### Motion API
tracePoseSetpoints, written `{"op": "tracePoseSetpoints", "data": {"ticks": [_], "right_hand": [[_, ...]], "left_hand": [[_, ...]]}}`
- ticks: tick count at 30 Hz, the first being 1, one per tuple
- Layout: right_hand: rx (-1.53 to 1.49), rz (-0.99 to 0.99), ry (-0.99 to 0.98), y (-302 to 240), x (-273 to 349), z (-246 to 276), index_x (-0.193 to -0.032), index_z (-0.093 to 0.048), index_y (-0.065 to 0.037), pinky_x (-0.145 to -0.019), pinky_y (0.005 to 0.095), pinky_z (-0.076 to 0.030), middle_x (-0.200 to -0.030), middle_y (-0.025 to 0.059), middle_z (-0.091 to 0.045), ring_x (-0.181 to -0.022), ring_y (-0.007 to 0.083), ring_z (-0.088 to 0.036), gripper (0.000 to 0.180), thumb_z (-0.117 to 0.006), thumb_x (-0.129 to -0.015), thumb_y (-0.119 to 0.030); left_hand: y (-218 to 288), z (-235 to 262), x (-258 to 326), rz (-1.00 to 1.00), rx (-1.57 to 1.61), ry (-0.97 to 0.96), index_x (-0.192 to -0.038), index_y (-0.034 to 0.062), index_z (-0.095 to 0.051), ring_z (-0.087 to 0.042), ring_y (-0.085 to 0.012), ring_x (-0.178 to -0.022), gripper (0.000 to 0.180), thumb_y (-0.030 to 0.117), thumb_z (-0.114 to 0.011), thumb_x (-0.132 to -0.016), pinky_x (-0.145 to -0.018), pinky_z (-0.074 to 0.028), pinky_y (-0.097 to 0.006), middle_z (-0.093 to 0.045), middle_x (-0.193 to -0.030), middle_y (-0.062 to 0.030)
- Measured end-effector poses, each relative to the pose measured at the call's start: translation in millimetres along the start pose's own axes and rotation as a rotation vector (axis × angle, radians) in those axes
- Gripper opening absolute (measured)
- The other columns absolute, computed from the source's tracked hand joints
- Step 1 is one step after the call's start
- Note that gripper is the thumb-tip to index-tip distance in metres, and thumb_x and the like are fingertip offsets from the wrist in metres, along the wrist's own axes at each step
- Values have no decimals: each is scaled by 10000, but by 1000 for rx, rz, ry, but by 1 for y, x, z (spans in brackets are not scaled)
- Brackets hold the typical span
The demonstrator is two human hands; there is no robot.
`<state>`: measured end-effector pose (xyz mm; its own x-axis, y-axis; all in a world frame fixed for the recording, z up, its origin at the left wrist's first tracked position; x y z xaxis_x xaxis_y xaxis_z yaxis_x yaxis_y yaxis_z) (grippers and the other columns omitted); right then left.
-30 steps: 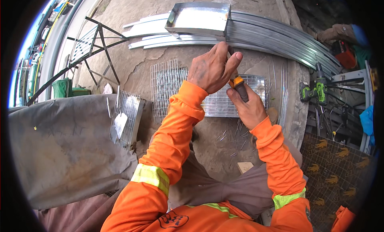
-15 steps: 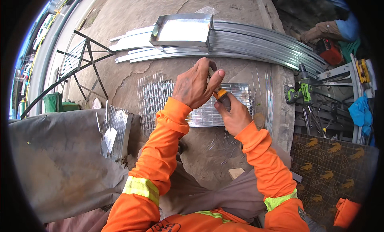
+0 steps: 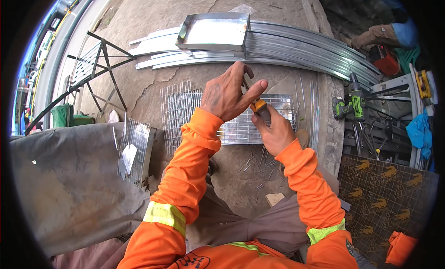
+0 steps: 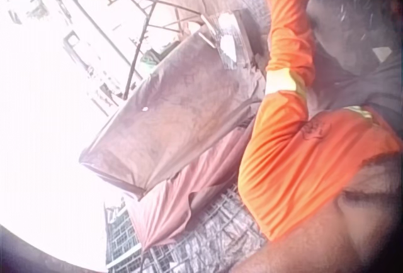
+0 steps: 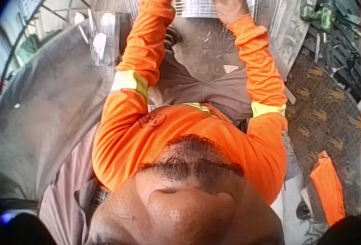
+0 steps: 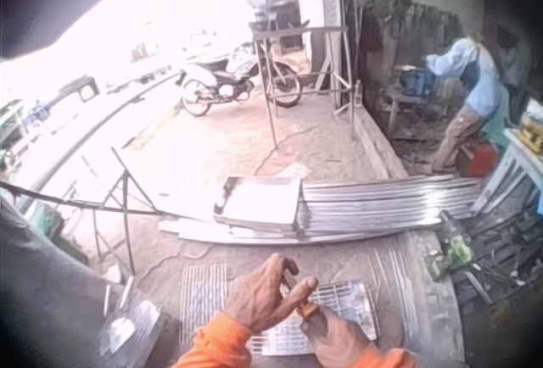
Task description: Assembling a metal wire grid by bending and attaching wire pieces with pliers.
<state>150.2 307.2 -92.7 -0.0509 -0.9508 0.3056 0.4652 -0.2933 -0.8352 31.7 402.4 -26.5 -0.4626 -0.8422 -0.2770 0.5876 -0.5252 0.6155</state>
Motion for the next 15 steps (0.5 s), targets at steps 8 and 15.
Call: {"op": "tracePoseSetpoints", "data": {"ticks": [8, 15], "right_hand": [[77, 19, 26, -4, 2, 2, -1263, -556, -12, -820, 494, -516, -1002, 268, -699, -968, 468, -674, 397, -632, -976, -275], [74, -8, 33, -2, 2, 9, -1297, -551, -18, -848, 497, -517, -1040, 272, -696, -999, 472, -667, 402, -625, -979, -253]], "left_hand": [[1, 3, 1, -23, -39, -2, -1033, 42, -553, -676, -262, -616, 521, 551, -635, -956, -580, -524, -386, -682, -907, -118], [3, -3, -3, -58, -51, 31, -1011, 44, -553, -676, -264, -623, 503, 536, -642, -956, -578, -525, -384, -678, -888, -113]]}}
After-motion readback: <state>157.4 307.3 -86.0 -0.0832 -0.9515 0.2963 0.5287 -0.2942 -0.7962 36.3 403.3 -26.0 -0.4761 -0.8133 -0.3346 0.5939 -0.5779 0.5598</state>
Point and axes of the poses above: each hand's wrist, its own x-axis away from the middle knuckle, its own z-axis out of the back of the hand, y = z × x, the point moved 9 cm from there along -x, towards the middle knuckle
